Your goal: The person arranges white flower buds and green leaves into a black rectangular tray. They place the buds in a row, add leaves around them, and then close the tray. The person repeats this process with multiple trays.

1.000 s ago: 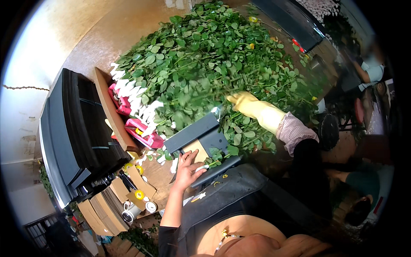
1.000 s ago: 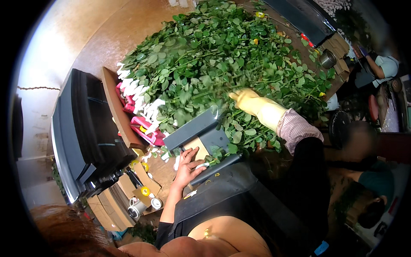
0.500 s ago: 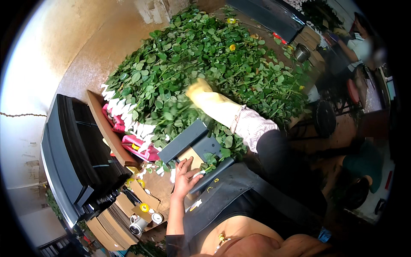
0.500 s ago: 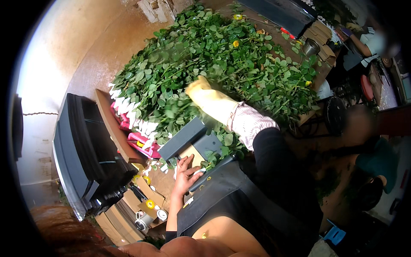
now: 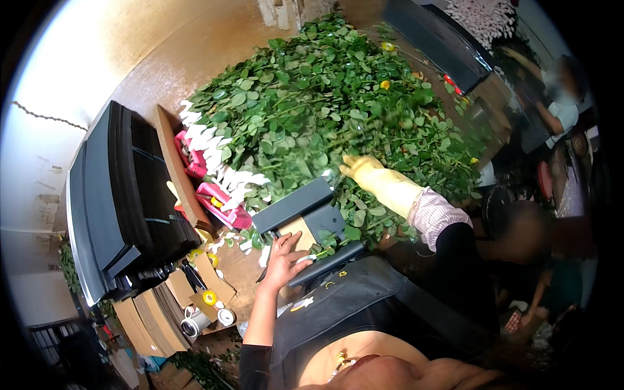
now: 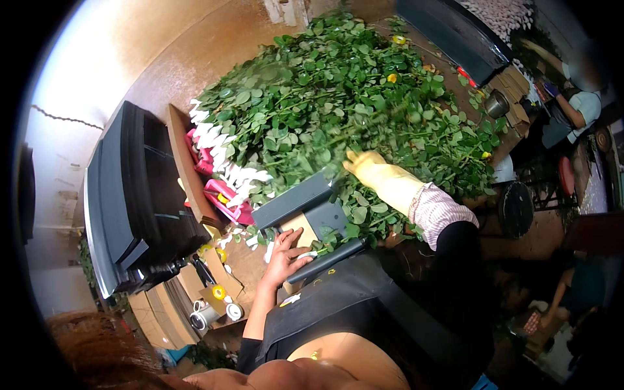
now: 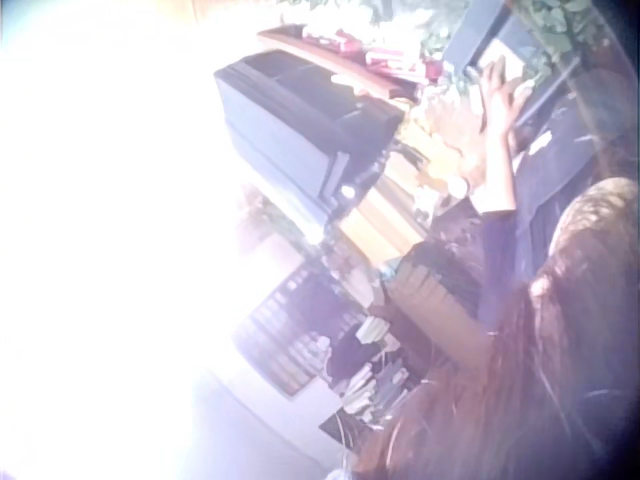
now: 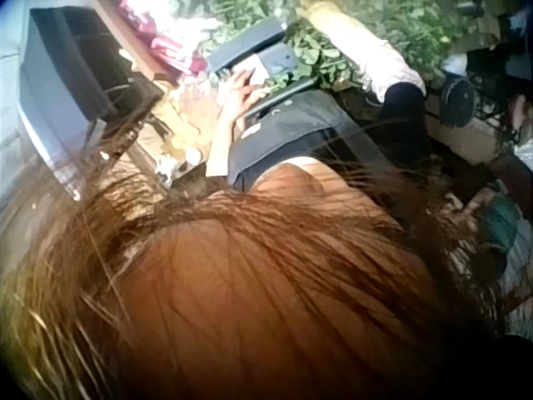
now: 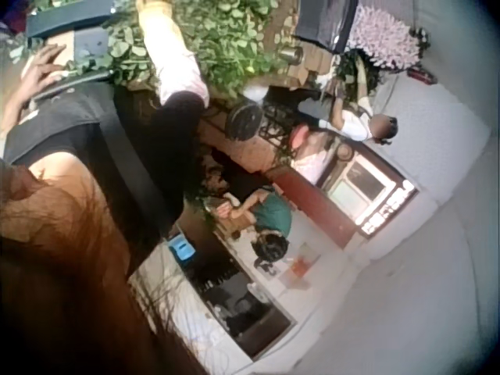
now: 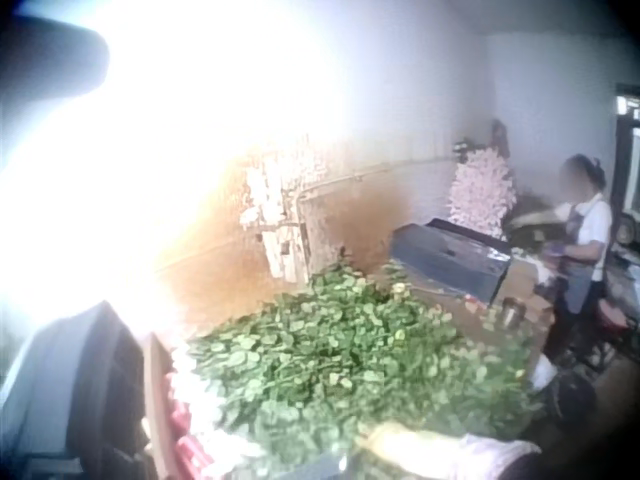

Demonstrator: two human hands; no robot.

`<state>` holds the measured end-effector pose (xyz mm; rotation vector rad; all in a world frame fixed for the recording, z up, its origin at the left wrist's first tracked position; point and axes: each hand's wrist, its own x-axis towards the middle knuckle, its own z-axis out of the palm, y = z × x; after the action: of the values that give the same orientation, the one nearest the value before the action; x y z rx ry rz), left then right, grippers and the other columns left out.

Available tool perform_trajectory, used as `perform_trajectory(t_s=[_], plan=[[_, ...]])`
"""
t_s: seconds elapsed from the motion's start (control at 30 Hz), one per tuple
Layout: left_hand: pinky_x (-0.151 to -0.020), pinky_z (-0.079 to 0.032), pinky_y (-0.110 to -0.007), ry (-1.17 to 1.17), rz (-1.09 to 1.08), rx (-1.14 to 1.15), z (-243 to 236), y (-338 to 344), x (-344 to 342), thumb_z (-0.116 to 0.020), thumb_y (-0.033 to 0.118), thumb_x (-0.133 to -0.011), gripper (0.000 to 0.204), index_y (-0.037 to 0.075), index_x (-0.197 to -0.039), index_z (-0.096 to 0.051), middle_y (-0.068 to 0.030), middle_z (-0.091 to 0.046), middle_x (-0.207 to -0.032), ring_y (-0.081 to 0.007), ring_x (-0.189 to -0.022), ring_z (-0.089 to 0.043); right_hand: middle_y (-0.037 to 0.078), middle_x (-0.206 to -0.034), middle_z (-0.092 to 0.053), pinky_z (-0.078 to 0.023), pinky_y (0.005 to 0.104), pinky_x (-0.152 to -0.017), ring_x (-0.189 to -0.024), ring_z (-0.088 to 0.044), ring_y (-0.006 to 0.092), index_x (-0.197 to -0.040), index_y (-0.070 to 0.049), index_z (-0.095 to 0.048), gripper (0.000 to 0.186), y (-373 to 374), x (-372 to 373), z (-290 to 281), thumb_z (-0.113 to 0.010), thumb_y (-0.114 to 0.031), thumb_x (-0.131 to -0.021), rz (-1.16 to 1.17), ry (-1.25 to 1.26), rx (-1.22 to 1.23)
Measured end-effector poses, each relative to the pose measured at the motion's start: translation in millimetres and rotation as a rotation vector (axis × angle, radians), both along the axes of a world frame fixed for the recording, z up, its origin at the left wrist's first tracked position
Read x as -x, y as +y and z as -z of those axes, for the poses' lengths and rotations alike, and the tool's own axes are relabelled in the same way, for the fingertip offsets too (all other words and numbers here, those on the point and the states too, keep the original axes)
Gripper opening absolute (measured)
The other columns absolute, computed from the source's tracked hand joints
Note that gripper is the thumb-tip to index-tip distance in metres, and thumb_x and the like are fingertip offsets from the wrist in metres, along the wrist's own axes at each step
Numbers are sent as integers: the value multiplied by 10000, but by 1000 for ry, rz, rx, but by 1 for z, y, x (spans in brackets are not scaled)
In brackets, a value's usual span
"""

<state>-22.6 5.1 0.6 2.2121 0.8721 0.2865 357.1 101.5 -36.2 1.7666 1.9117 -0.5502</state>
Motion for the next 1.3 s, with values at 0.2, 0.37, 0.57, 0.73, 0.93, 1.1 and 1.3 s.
perform_trajectory(t_s=[0.2, 0.37, 0.57, 0.73, 0.93, 1.1, 1.3], plan=[[-1182, -246, -598, -25, -9, 26, 6, -2, 6, -799, 343, -807, 304, 160, -1050, -806, -94, -553, -1470, -379, -1363, -425, 113, -1134, -720, -581, 406, -895, -1067, -700, 269, -1312, -114, -615, 350, 9, 19, -122, -600, -227, -981, 179, 192, -104], [-1200, -236, -542, -8, 11, 21, 7, 1, 2, -767, 277, -844, 273, 162, -1088, -804, -93, -536, -1495, -362, -1386, -412, 73, -1501, -520, -375, 316, -1187, -1357, -523, 238, -1419, -188, -567, 426, 55, 18, -102, -601, -218, -995, 41, -34, -285], [-1181, -273, -520, -36, -8, -11, 12, -4, 6, -783, 276, -835, 252, 165, -1060, -810, -120, -551, -1473, -366, -1374, -424, 76, -1528, -490, -181, 407, -1271, -1426, -443, 209, -1388, -154, -572, 373, 58, 35, -113, -457, -186, -1036, -1, -39, -489], [-1179, -271, -523, -13, 12, -28, 7, -2, 6, -784, 287, -830, 275, 165, -1076, -806, -124, -545, -1477, -359, -1375, -429, 64, -1296, -678, -527, 363, -998, -1155, -648, 226, -1231, -99, -675, 427, 18, 11, -142, -570, 72, -853, -228, 407, -907], [-1168, -340, -407, -62, -259, 158, 28, -13, 13, -920, 343, -704, 1048, 113, -1559, -358, -151, -598, -1399, -330, -1350, -490, 65, -1091, -745, -571, 368, -810, -957, -714, 262, -1137, -197, -750, 309, -82, -16, -158, -602, -21, -931, -254, 502, -451], [-963, -543, -382, -261, -269, 219, 45, -18, 15, -910, 237, -727, 790, 118, -1425, -559, -105, -651, -1275, -280, -1169, -642, 47, -1211, -716, -562, 383, -941, -1090, -701, 281, -1266, -249, -671, 329, -110, -3, -139, -655, -184, -945, 151, -76, 227], [-882, -604, -345, -189, -229, 315, 18, -18, 11, -841, 189, -820, 515, 115, -1302, -674, -100, -596, -1274, -230, -1143, -632, 91, -1422, -597, -450, 410, -1128, -1284, -581, 301, -1429, -265, -573, 556, -117, -28, -141, -720, -191, -898, 141, 98, 299]])
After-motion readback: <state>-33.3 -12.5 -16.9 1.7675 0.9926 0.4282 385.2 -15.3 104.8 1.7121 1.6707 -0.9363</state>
